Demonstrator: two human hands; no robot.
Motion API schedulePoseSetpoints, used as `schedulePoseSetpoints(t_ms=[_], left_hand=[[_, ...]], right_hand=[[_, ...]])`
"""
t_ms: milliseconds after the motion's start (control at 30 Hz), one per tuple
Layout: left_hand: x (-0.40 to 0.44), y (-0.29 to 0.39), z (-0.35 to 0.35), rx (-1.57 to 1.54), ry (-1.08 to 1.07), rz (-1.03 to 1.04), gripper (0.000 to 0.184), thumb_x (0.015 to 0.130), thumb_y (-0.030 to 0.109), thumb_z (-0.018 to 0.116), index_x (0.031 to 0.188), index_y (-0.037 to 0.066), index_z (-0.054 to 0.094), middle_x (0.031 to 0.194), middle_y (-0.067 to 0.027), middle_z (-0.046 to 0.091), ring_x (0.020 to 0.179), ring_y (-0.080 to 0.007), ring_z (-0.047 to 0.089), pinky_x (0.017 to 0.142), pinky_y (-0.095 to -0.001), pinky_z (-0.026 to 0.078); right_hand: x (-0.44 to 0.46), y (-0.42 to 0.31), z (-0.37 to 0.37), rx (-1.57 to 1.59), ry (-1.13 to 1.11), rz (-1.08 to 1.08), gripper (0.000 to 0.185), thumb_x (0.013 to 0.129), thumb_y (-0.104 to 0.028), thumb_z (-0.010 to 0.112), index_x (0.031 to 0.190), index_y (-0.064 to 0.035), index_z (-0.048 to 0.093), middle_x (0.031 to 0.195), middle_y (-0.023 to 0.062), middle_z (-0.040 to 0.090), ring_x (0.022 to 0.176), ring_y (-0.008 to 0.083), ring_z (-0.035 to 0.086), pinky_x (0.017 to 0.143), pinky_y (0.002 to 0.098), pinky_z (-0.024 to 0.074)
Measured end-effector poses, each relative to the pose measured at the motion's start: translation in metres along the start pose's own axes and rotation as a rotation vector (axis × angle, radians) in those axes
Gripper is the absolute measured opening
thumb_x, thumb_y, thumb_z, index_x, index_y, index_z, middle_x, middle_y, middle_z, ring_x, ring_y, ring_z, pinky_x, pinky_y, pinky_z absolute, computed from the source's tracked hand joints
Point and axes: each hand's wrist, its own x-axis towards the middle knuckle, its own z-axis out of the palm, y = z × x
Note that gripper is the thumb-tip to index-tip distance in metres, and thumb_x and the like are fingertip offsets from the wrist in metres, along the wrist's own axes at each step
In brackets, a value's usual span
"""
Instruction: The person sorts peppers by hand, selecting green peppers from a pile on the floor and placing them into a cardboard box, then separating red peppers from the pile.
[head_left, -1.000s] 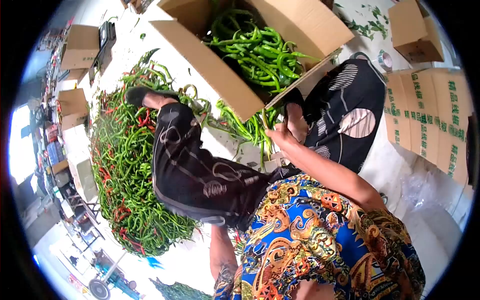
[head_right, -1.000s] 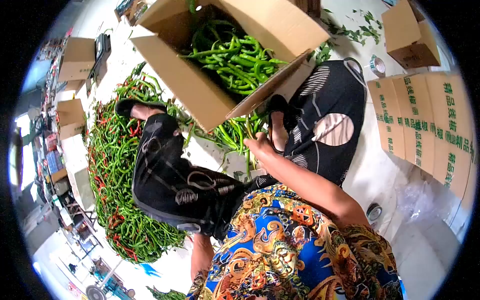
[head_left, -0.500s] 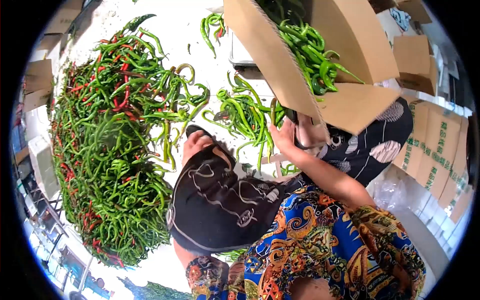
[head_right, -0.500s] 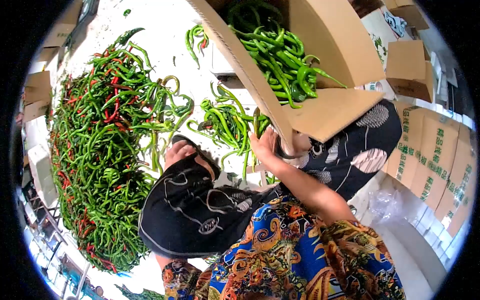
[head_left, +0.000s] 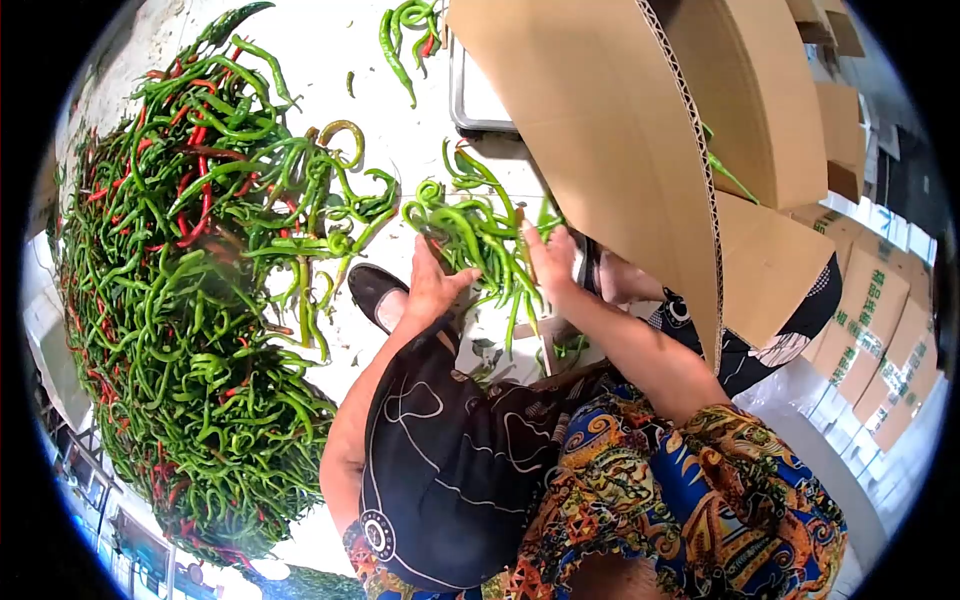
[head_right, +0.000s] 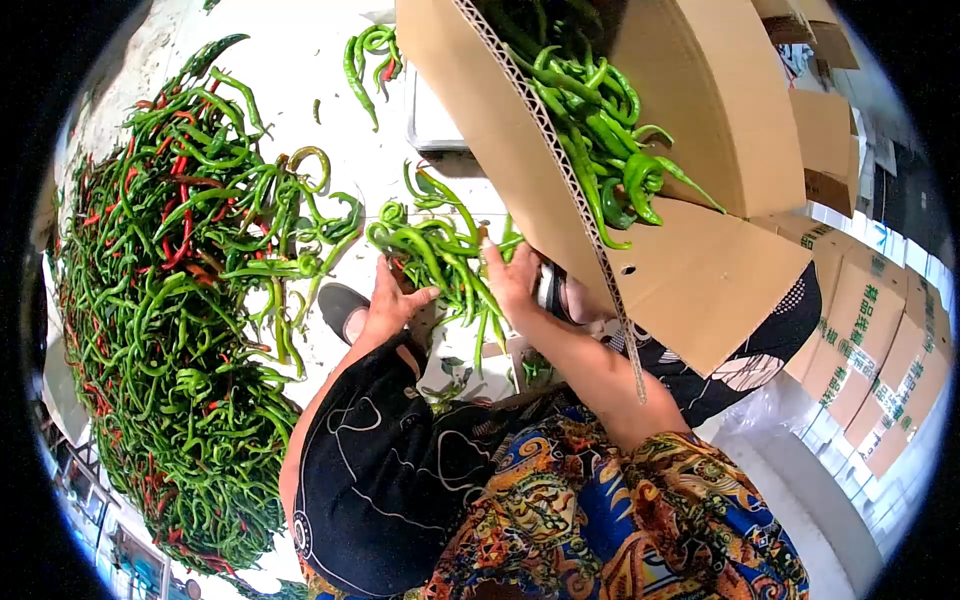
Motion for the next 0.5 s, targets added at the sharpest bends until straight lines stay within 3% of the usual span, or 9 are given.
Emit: schedulePoseSetpoints(t_ms=[67,133,200,267,367,433,500], left_hand=[[-0.001,-0.003,0.002,-0.017,0.010,-0.039,0.084,0.069,0.015,0.083,0.131,-0.005,0.031,0.124,-0.0220,0.051,0.114,-0.0317,0.052,0.097,-0.0376,0.042],[-0.001,0.001,0.001,-0.125,0.024,-0.069,0.084,0.072,0.015,0.082,0.135,-0.004,0.029,0.125,-0.0193,0.050,0.114,-0.0278,0.051,0.098,-0.0359,0.042],[0.002,0.022,0.000,-0.269,0.025,-0.084,0.082,0.073,0.014,0.081,0.135,-0.004,0.030,0.125,-0.0177,0.050,0.113,-0.0261,0.051,0.098,-0.0352,0.042],[0.003,0.029,-0.002,-0.243,0.081,-0.091,0.080,0.075,0.013,0.079,0.135,-0.003,0.030,0.124,-0.0159,0.050,0.112,-0.0234,0.051,0.097,-0.0340,0.042],[0.005,0.018,-0.008,-0.233,0.170,-0.173,0.071,0.075,0.010,0.077,0.131,-0.002,0.035,0.115,-0.0133,0.056,0.103,-0.0211,0.056,0.091,-0.0333,0.046],[0.005,0.025,-0.009,-0.409,0.205,-0.116,0.066,0.076,0.011,0.077,0.128,-0.002,0.039,0.111,-0.0112,0.059,0.098,-0.0201,0.058,0.087,-0.0320,0.047],[0.002,0.022,-0.012,-0.400,0.200,-0.159,0.066,0.076,0.013,0.077,0.128,-0.002,0.040,0.113,-0.0108,0.058,0.099,-0.0201,0.057,0.088,-0.0317,0.046]], right_hand=[[-0.003,-0.003,0.015,0.181,-0.051,-0.005,0.068,0.084,-0.054,0.061,0.113,0.0071,0.049,0.109,0.0263,0.055,0.107,0.0378,0.052,0.094,0.0419,0.0404],[-0.015,-0.019,0.009,0.387,-0.317,0.000,0.044,0.090,-0.039,0.060,0.105,0.0015,0.050,0.095,0.0139,0.058,0.088,0.0229,0.056,0.078,0.0340,0.0457],[-0.022,-0.024,0.018,0.369,-0.483,-0.049,0.031,0.094,-0.028,0.060,0.107,-0.0009,0.051,0.093,0.0050,0.060,0.081,0.0106,0.056,0.068,0.0253,0.0466],[-0.022,-0.014,0.036,0.195,-0.427,-0.157,0.028,0.093,-0.025,0.059,0.110,-0.0022,0.052,0.088,0.0044,0.060,0.076,0.0113,0.056,0.064,0.0271,0.0465],[-0.044,-0.052,0.013,-0.153,-0.371,-0.348,0.017,0.089,-0.020,0.058,0.098,-0.0056,0.056,0.077,0.0088,0.059,0.067,0.0210,0.058,0.063,0.0359,0.0475],[-0.036,-0.051,0.002,-0.434,-0.333,-0.514,0.016,0.086,-0.019,0.060,0.094,-0.0060,0.056,0.073,0.0125,0.059,0.065,0.0286,0.059,0.064,0.0409,0.0479],[-0.031,-0.070,-0.018,-0.328,-0.103,-0.637,0.026,0.078,-0.017,0.066,0.097,-0.0031,0.056,0.091,0.0168,0.058,0.089,0.0366,0.057,0.078,0.0442,0.0474]])
